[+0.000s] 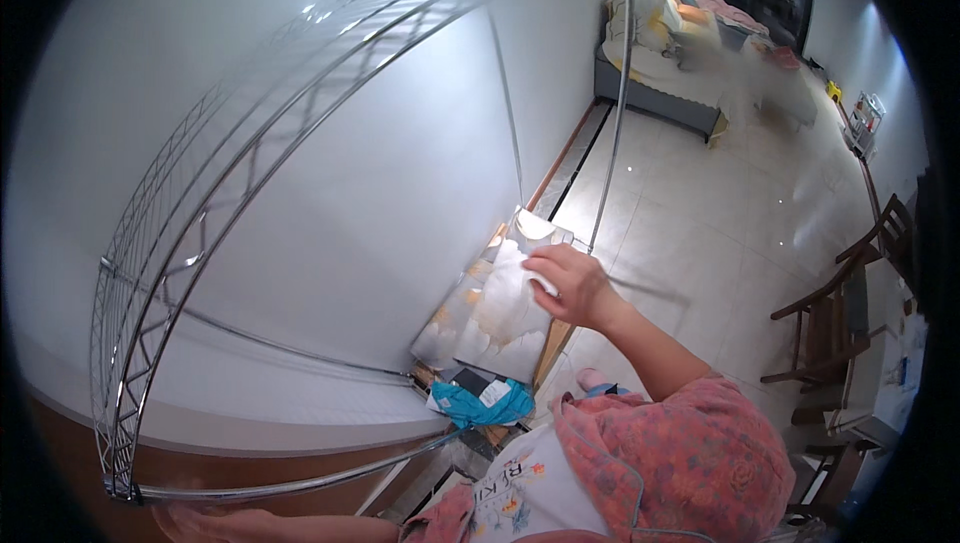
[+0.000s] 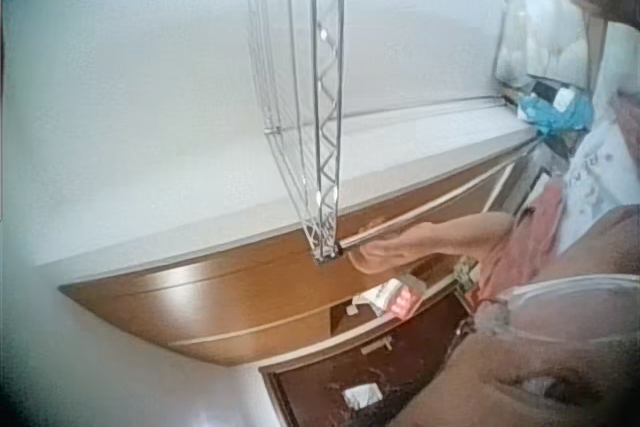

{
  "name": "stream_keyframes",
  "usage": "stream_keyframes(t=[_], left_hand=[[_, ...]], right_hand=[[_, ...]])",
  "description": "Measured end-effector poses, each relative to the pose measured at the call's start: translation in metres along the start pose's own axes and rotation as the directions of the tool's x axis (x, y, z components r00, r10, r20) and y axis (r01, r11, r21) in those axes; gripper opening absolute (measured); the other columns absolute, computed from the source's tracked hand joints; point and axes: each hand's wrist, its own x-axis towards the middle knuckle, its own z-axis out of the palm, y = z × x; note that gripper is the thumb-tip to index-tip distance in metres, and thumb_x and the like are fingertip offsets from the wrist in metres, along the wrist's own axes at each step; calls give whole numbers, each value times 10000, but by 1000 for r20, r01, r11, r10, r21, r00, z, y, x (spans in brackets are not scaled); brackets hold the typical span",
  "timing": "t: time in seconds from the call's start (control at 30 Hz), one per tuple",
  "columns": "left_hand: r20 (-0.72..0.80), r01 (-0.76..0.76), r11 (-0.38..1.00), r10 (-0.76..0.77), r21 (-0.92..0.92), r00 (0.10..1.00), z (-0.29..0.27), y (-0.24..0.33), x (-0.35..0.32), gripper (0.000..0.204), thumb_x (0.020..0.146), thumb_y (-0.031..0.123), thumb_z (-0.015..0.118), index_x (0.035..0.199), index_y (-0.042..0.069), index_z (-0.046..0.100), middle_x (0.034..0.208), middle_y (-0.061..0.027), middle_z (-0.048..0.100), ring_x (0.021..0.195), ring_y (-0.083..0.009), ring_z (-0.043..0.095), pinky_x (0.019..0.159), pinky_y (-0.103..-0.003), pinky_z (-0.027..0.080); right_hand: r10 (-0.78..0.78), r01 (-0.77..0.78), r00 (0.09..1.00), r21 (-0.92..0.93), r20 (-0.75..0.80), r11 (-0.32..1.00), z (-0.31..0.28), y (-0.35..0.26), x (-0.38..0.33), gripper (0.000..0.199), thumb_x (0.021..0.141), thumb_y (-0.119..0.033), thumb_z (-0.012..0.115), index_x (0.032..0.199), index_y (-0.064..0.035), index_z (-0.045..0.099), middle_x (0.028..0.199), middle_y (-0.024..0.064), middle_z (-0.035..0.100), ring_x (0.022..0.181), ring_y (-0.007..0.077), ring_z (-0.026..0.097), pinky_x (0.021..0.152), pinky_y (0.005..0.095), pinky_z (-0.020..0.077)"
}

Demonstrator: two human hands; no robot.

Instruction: The person assembles a metal wire shelving unit by hand, removing a book and a pouch from a shelf, picking up metal poles and sliding the wire shelf onto them, and moving the shelf to a different position on the poles.

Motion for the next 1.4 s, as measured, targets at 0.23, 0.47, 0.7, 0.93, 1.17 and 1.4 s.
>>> stream_keyframes(t=[0.23,0.47,0.7,0.93,1.17,1.4], left_hand=[[-56,-204,976,208,74,976,28,102,-80,392,967,340,450,1121,-21,469,929,-114,545,831,-192,531,817,-316,438],[321,258,780,-78,-569,944,166,282,-236,312,970,180,470,1213,-15,459,1137,-122,505,992,-189,528,939,-341,421],[728,626,523,-16,-578,685,284,473,-334,297,933,102,528,1222,39,500,1063,-60,531,969,-137,515,883,-278,428],[865,719,509,113,-472,488,383,574,-376,444,901,290,591,1239,25,478,1050,-121,480,964,-201,501,846,-336,445],[758,607,510,149,-609,635,468,626,-374,470,931,336,567,1207,-29,461,945,-108,510,837,-165,505,755,-319,460],[732,698,222,164,-680,661,475,671,-342,328,990,332,497,1071,14,496,736,-10,509,620,-54,470,547,-195,415]], right_hand=[[215,-206,971,-91,106,974,-72,114,-35,304,786,-167,643,1073,-79,597,1019,93,608,925,288,589,753,387,511],[330,-328,944,-130,-11,936,-198,264,-61,339,787,-148,654,1103,-48,586,1026,128,607,953,329,572,794,402,488],[484,-489,873,115,65,865,-299,335,5,382,850,-132,629,1203,-23,531,1032,120,610,958,225,597,779,322,494],[189,-207,978,262,90,943,-297,376,85,410,848,-146,641,1221,-23,523,1077,136,589,963,244,593,788,336,492],[-84,75,996,392,4,917,-281,412,160,411,843,-153,649,1215,-27,527,1073,135,590,966,253,594,795,344,490],[-146,318,942,673,-301,668,-234,471,256,275,916,-181,592,1146,-33,562,1055,90,594,962,181,594,791,302,507]])
